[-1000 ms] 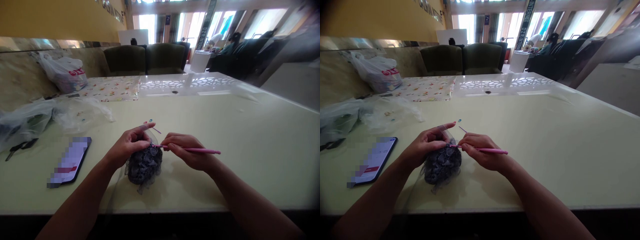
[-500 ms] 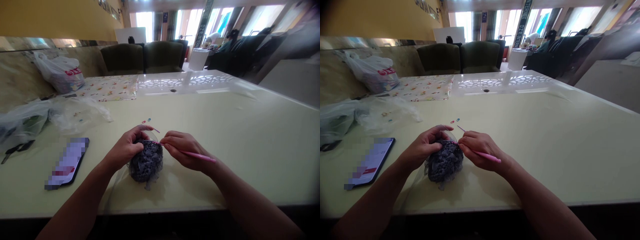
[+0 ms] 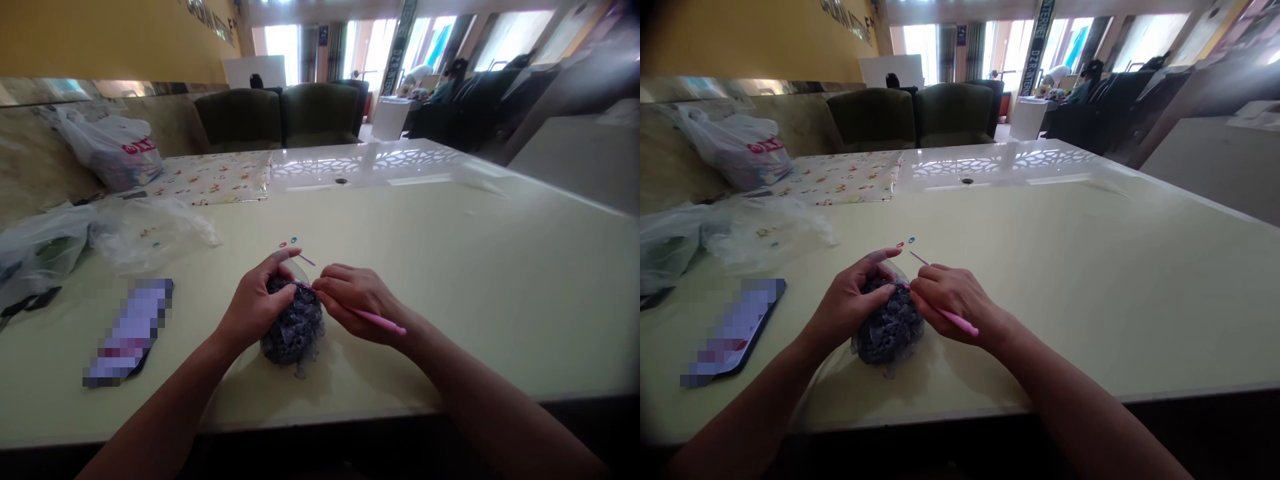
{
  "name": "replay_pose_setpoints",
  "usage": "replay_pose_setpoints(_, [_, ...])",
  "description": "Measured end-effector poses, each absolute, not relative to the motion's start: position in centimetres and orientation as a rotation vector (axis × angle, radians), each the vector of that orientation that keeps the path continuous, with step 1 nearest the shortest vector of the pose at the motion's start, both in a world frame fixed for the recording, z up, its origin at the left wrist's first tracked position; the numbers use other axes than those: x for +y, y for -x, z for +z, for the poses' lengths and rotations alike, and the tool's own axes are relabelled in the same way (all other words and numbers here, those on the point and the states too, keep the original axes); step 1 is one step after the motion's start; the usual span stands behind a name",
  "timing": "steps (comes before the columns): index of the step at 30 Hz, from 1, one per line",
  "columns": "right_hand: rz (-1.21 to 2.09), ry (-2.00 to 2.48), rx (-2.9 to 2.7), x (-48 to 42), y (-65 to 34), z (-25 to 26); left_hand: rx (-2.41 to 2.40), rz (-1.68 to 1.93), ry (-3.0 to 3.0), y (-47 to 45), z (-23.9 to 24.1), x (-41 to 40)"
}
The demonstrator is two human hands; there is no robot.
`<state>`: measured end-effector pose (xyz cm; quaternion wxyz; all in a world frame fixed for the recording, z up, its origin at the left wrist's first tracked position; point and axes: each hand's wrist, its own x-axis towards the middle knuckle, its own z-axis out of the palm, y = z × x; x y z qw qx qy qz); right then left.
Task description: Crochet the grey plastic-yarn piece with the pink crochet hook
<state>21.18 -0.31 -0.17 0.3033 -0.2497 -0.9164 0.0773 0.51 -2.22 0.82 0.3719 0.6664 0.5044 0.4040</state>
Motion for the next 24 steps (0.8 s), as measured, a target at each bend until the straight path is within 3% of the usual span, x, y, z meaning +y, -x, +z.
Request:
replay_pose_setpoints(7, [-0.256, 0.819, -2.237, -1.1, -19.4, -1.6, 1.234, 1.128, -1.442, -1.2, 0.1, -2.8])
replay_pose_setpoints(14, [-0.355, 0.840, -2.050, -2.2, -18.8, -2.2, 0.876, 0.996, -0.850, -1.4, -0.1, -2.6])
replay_pose_setpoints(18, [-0.305, 0.631, -2.071, -1.9, -19.4, -2.1, 0.700, 0.798, -0.716, -0.9, 0.0, -2.2])
replay_pose_setpoints(24, [0.165, 0.506, -2.081, -1.3, -20.3, -1.5, 0.636, 0.853, -0.726, 0.1, 0.6, -1.9])
